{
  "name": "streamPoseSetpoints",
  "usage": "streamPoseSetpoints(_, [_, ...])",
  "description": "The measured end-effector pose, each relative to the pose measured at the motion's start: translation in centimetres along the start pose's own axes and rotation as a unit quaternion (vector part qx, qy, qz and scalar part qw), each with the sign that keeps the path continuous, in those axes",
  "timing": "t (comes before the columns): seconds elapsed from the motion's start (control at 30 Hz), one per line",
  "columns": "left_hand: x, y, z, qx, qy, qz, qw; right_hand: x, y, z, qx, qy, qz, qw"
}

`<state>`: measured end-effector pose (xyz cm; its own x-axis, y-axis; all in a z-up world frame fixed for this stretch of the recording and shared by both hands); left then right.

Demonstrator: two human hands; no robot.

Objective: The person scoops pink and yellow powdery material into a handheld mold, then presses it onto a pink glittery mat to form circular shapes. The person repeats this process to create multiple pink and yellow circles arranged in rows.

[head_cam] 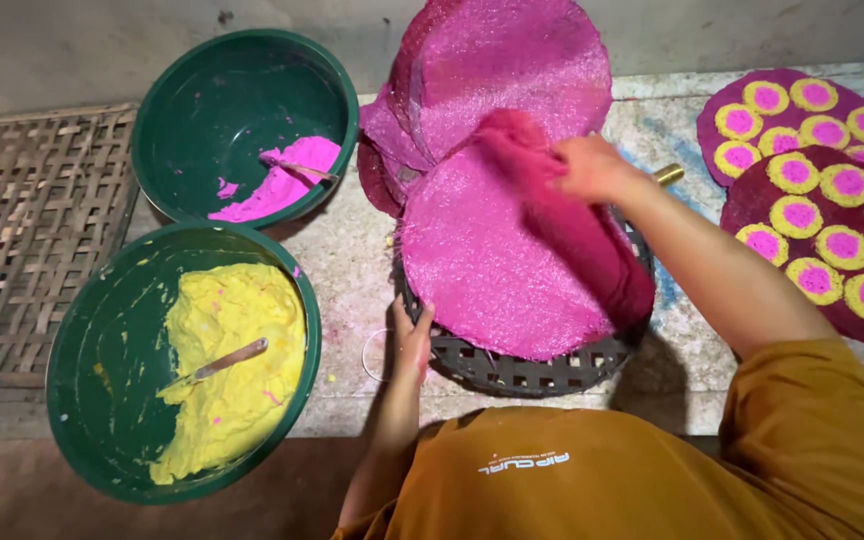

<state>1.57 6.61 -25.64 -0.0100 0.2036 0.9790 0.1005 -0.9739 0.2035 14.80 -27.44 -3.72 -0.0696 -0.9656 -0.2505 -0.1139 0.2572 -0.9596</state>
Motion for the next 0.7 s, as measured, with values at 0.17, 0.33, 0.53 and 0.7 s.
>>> streamPoseSetpoints(0.17, [3.8,-1.4,-0.9,0.063,0.107,0.305,0.944,-9.4,-8.4,-7.9,-0.1,-0.091,0.335,0.933])
streamPoseSetpoints(0.33, [7.9,-0.6,-1.4,0.012,0.115,-0.053,0.992,-6.3,-16.3,-11.4,-0.015,-0.114,0.513,0.851])
streamPoseSetpoints(0.53, [10.8,1.0,-0.5,-0.058,0.055,-0.052,0.995,6.1,-2.9,-9.8,-0.041,0.021,0.607,0.794])
streamPoseSetpoints(0.7, [11.7,2.7,-0.5,-0.102,0.132,0.262,0.951,12.1,11.0,-10.3,0.03,0.183,0.47,0.863])
Point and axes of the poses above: each hand's wrist, its own z-axis towards the middle knuckle, its own y-axis out of the palm, x = y × z, the point moved 5 cm from there along z, towards the middle knuckle, and after that the axes turned 12 degrees about y, right-handed, at the moved point
